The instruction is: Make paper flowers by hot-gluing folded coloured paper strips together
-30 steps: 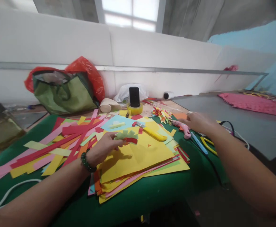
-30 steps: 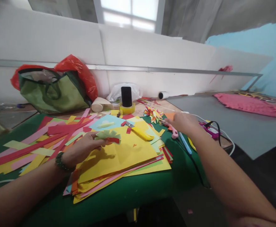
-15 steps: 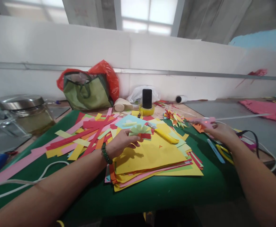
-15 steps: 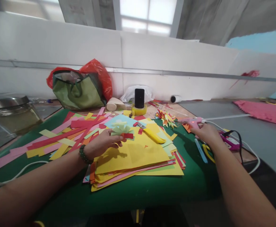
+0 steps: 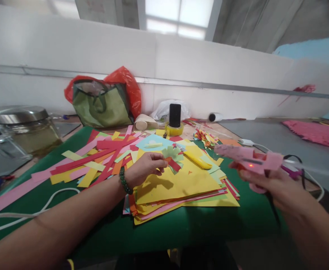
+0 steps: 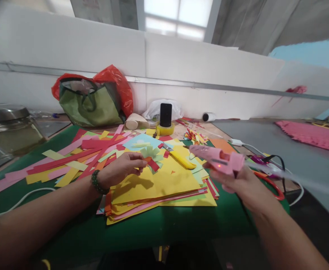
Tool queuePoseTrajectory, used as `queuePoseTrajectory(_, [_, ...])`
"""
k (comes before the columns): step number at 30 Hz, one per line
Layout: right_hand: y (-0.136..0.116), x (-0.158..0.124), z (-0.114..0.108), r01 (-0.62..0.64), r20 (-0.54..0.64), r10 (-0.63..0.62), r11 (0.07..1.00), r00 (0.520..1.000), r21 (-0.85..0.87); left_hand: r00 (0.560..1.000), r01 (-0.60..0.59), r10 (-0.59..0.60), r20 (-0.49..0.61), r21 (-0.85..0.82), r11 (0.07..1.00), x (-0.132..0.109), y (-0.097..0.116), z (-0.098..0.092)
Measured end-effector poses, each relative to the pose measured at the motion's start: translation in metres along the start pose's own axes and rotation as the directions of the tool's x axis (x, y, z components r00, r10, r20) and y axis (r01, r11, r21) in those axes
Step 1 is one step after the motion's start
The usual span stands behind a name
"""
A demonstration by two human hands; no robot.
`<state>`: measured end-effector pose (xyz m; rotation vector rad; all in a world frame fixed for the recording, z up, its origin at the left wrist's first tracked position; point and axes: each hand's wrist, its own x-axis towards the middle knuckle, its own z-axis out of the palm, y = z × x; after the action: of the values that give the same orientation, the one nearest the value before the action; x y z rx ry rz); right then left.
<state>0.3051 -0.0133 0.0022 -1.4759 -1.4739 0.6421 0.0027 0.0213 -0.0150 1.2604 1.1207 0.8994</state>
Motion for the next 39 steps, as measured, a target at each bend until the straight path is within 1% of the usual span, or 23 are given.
queuePoseTrajectory(1, [-0.005, -0.006, 0.006, 0.017, 0.081, -0.015, 1.000, 0.997, -0.022, 1.000, -0.002, 0.002, 0.002, 0.005, 1.000, 0.000, 0.000, 0.000])
queuePoseTrajectory(3, [-0.014, -0.016, 0.017, 0.066, 0.232, -0.054, 0.997, 0.971, -0.044, 1.000, 0.001, -0.001, 0.005, 0.011, 1.000, 0.000, 0.000, 0.001])
queuePoseTrajectory(5, [-0.020, -0.022, 0.027, 0.169, 0.278, -0.143, 0.983, 0.950, -0.072, 1.000, -0.001, 0.001, 0.007, 0.015, 1.000, 0.000, -0.001, 0.001])
queuePoseTrajectory(7, [-0.024, -0.027, 0.035, 0.264, 0.290, -0.228, 0.960, 0.930, -0.091, 1.000, -0.003, 0.003, 0.010, 0.019, 1.000, 0.000, -0.001, 0.002])
queuePoseTrajectory(8, [-0.024, -0.029, 0.039, 0.293, 0.295, -0.252, 0.950, 0.922, -0.105, 1.000, -0.004, 0.004, 0.009, 0.022, 1.000, 0.000, -0.001, 0.002])
queuePoseTrajectory(12, [-0.026, -0.032, 0.049, 0.337, 0.416, -0.247, 0.928, 0.875, -0.156, 1.000, -0.024, 0.023, 0.013, 0.033, 0.999, 0.000, -0.002, 0.003])
queuePoseTrajectory(15, [-0.028, -0.033, 0.054, 0.374, 0.484, -0.259, 0.914, 0.836, -0.157, 0.999, -0.038, 0.037, 0.013, 0.068, 0.997, 0.000, -0.003, 0.004])
queuePoseTrajectory(17, [-0.030, -0.033, 0.055, 0.393, 0.481, -0.278, 0.907, 0.831, -0.154, 0.999, -0.045, 0.045, 0.010, 0.105, 0.993, 0.000, -0.002, 0.004])
queuePoseTrajectory(19, [-0.031, -0.032, 0.055, 0.400, 0.463, -0.282, 0.899, 0.840, -0.177, 0.999, -0.053, 0.053, 0.009, 0.138, 0.989, 0.000, -0.002, 0.004])
queuePoseTrajectory(22, [-0.029, -0.030, 0.055, 0.395, 0.445, -0.259, 0.885, 0.857, -0.245, 0.997, -0.071, 0.069, 0.018, 0.164, 0.984, -0.001, -0.001, 0.005])
queuePoseTrajectory(25, [-0.024, -0.028, 0.057, 0.395, 0.444, -0.238, 0.866, 0.864, -0.305, 0.997, -0.080, 0.077, 0.025, 0.181, 0.980, -0.001, -0.001, 0.004])
queuePoseTrajectory(29, [-0.023, -0.027, 0.058, 0.417, 0.466, -0.235, 0.844, 0.853, -0.336, 0.996, -0.085, 0.078, 0.043, 0.209, 0.974, 0.000, -0.002, 0.004])
queuePoseTrajectory(32, [-0.027, -0.027, 0.057, 0.415, 0.483, -0.227, 0.849, 0.846, -0.328, 0.996, -0.088, 0.079, 0.048, 0.223, 0.971, 0.000, -0.003, 0.004])
queuePoseTrajectory(39, [-0.029, -0.022, 0.056, 0.445, 0.481, -0.247, 0.823, 0.841, -0.354, 0.993, -0.104, 0.089, 0.073, 0.250, 0.963, 0.000, -0.003, 0.002])
